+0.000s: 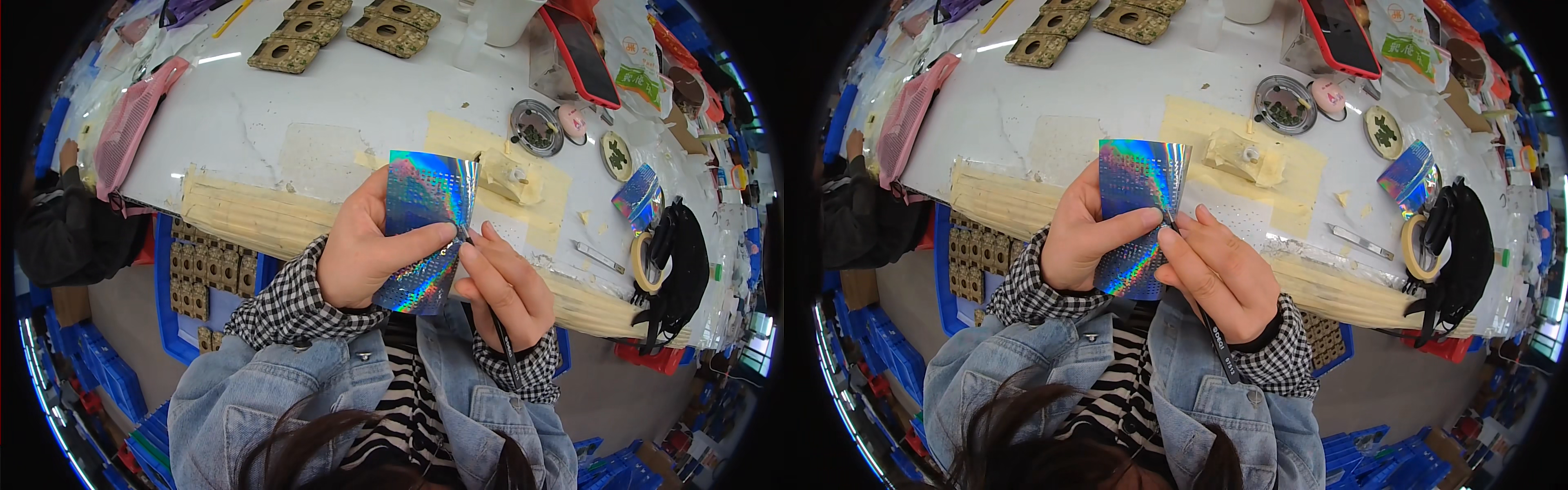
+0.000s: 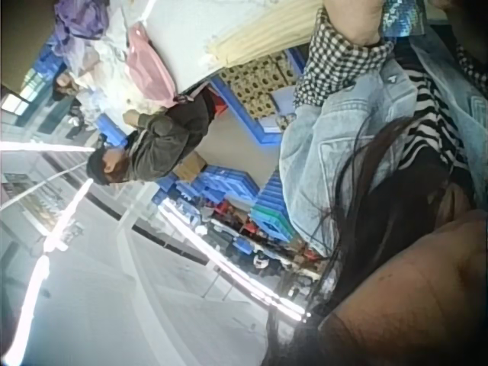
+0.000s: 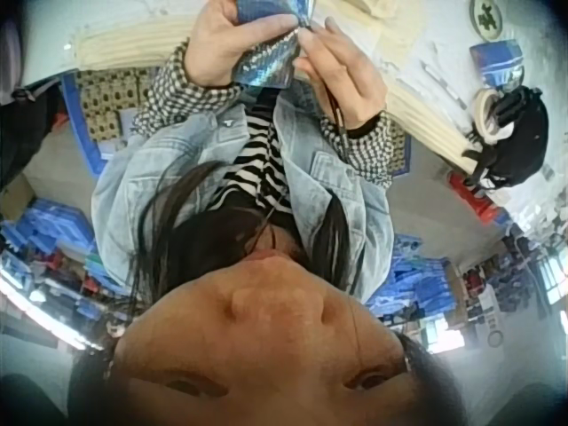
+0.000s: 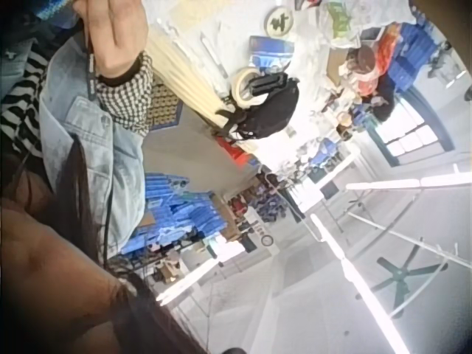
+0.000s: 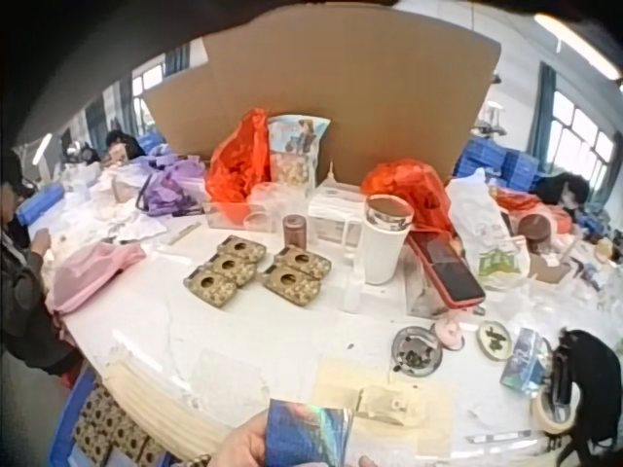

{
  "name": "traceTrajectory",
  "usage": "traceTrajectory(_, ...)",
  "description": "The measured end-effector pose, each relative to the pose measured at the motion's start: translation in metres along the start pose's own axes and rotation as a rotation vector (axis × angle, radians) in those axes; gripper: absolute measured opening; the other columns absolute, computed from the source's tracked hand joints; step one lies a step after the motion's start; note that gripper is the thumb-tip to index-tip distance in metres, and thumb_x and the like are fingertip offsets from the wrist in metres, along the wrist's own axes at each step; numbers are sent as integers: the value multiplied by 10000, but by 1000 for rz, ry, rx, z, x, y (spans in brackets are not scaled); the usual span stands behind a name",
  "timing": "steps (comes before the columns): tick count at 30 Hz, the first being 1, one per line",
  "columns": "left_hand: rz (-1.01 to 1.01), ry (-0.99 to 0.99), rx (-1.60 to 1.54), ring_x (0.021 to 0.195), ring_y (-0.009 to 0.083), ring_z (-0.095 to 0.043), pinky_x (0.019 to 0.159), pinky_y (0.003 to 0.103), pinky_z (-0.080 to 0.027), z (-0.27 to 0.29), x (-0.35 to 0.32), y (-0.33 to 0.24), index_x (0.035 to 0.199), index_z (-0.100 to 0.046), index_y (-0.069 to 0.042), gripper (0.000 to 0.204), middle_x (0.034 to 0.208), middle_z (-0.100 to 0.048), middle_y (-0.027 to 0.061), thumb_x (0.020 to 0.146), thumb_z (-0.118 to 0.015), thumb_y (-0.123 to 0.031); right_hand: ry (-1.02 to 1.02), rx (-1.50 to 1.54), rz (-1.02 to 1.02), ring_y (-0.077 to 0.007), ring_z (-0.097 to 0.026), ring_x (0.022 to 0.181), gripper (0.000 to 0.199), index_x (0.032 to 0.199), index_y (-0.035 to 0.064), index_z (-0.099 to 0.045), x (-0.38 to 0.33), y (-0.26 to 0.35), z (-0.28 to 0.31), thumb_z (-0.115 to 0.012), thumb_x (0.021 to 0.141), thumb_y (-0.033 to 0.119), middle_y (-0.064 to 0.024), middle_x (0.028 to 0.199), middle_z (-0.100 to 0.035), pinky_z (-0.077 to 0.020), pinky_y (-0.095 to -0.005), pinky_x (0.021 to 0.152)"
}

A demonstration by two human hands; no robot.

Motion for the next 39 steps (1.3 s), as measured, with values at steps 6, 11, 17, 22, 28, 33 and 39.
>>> traceTrajectory(6,14,-17,7,925,121,-627,817,279,-522,0,0,1,1210,-489,0,430,1034,-641,67,821,-664,48,8,1,15,-292,-654,986,349,1089,-20,-667,1,0,0,-745,770,95,-175,1013,-653,-549,-443,885)
traceTrajectory(11,17,-5,-7,929,123,-627,821,281,-522,-1,0,-1,1210,-489,-2,428,1036,-641,67,822,-665,44,-3,28,2,-293,-648,1001,349,1101,-18,-660,0,-1,1,-737,776,85,-171,1024,-649,-543,-445,900)
traceTrajectory(17,36,10,-28,937,125,-627,829,283,-517,-1,-1,-1,1219,-489,-8,433,1041,-642,66,825,-661,43,1,97,-40,-290,-637,1020,351,1121,-15,-648,0,0,2,-721,790,75,-175,1048,-642,-528,-447,930)
traceTrajectory(22,38,18,-41,940,129,-627,836,284,-514,-2,-1,-1,1221,-490,-9,431,1047,-642,69,827,-652,51,-5,123,-60,-289,-638,1013,340,1124,-19,-644,0,0,3,-709,801,66,-177,1052,-639,-522,-445,941)
traceTrajectory(28,26,17,-37,940,128,-625,841,283,-510,-2,-1,-1,1220,-491,-11,432,1041,-643,65,824,-647,63,1,40,4,-303,-638,1008,337,1108,-30,-648,-2,1,1,-716,799,85,-176,1043,-631,-529,-453,923)
traceTrajectory(33,-14,-15,-45,930,126,-626,832,281,-513,-3,-1,0,1218,-491,-9,434,1029,-643,62,820,-649,67,16,-47,97,-321,-641,999,335,1091,-50,-648,-1,2,-1,-722,799,96,-172,1017,-618,-536,-467,897)
traceTrajectory(39,28,-46,-24,921,124,-629,811,280,-523,0,-1,0,1213,-492,-3,433,1033,-644,69,818,-658,57,-45,-59,99,-326,-646,993,325,1078,-62,-646,-3,1,2,-721,802,93,-173,1009,-612,-552,-458,875)
Point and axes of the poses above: each hand's wrist, its own x-axis towards the middle knuckle, its own z-axis out of the back of the hand, y = z × x, the point moved 3 cm from there along x, towards the middle knuckle
